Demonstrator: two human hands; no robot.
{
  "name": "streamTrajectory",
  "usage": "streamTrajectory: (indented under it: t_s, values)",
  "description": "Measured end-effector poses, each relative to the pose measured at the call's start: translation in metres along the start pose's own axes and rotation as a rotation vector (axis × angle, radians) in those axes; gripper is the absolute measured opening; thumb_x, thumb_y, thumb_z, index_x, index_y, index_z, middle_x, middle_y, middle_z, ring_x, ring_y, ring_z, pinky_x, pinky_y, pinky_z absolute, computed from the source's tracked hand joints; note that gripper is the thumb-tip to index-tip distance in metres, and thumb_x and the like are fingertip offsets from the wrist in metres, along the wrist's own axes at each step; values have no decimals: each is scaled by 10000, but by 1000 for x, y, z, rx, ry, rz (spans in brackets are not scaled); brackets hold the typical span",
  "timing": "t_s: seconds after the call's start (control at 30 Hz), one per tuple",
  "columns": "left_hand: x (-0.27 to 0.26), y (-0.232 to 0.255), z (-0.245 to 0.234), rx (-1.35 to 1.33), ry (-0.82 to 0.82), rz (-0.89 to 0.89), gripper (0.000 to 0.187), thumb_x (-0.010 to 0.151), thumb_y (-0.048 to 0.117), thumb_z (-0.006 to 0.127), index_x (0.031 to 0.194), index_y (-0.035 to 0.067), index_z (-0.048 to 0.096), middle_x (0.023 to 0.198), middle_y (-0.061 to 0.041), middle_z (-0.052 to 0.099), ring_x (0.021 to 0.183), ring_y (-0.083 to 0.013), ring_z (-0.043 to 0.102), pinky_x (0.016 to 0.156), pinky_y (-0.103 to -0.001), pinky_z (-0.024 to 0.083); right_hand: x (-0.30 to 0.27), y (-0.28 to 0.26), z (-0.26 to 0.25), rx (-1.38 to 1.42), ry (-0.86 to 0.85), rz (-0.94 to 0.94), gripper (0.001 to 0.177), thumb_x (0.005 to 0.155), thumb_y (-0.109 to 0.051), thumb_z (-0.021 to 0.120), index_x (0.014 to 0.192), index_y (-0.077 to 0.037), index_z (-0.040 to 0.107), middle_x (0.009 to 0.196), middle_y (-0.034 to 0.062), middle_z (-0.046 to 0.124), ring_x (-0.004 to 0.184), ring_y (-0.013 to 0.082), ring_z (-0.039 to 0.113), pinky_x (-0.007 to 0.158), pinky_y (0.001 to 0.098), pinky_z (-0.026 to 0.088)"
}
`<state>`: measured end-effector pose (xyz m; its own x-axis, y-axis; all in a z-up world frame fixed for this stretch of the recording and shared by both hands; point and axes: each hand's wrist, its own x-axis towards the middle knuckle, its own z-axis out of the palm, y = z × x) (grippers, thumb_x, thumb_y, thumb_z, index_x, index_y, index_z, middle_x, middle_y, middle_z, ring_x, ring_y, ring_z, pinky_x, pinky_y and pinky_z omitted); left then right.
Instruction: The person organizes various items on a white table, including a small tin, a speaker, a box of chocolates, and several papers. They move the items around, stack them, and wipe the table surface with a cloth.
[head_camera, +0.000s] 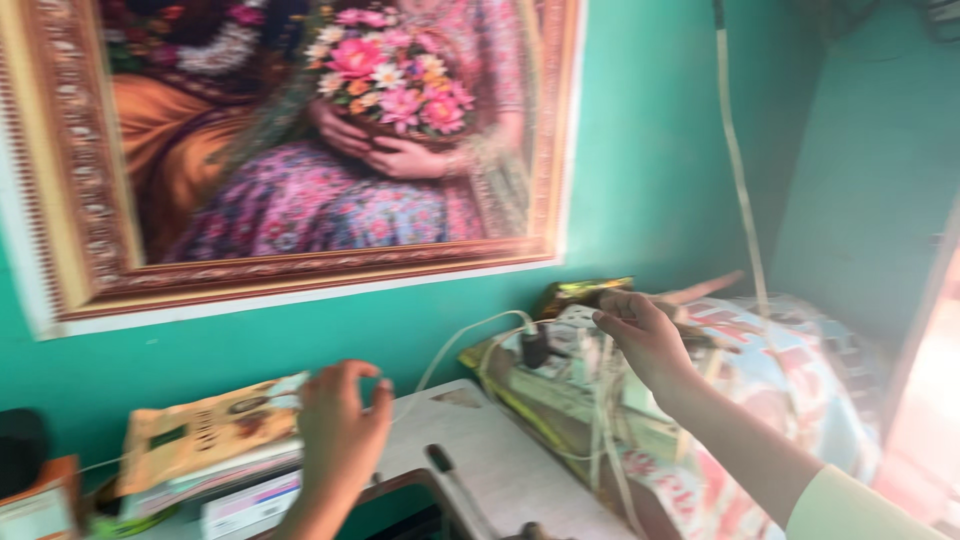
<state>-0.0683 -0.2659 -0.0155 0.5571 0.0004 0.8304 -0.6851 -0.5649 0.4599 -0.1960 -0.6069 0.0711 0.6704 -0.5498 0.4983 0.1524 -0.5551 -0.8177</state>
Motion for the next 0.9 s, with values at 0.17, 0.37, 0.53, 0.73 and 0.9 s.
streamTrajectory:
  t_s: [0.17, 0.37, 0.53, 0.73, 0.9]
  values:
    - [-15, 80, 104, -168, -381, -125, 252, 835, 371, 720, 965, 156, 699, 1018, -83, 695, 1066, -323, 588, 885, -475, 491, 5, 56, -55, -32, 155, -43, 462, 869, -319, 730, 1231, -38, 671, 1175, 107, 708, 1113, 202, 635, 930, 359, 487]
    - [-18, 126, 190, -784, -850, -974, 655, 779, 506, 722, 1304, 146, 572, 1194, -85, 591, 1061, -242, 562, 879, -402, 490, 9, 123, -75, -259, 377, 211, 906, 719, -334, 946, 1404, -59, 422, 1342, 157, 469, 1252, 341, 485, 985, 453, 436]
    - [-21, 122, 221, -833, -898, -1066, 668, 754, 440, 707, 1328, 121, 585, 1237, -118, 562, 1049, -262, 572, 873, -418, 510, 17, 146, -88, 299, 141, 658, 645, 704, -300, 867, 1253, -132, 573, 1245, 118, 631, 1014, 253, 615, 840, 455, 509]
    - [-21, 114, 231, -787, -927, -1099, 607, 766, 366, 707, 1287, 80, 582, 1238, -137, 589, 1013, -263, 615, 846, -413, 537, 26, 163, -92, 454, 107, 846, 528, 806, -361, 801, 1237, -131, 600, 1081, 68, 572, 942, 227, 604, 798, 431, 498]
    - [-17, 110, 215, -783, -921, -1067, 545, 765, 367, 688, 1228, 90, 607, 1198, -126, 601, 1009, -252, 620, 847, -408, 524, 30, 156, -88, 587, 108, 969, 539, 826, -363, 762, 1304, -192, 580, 1137, 65, 619, 1057, 323, 651, 891, 539, 532]
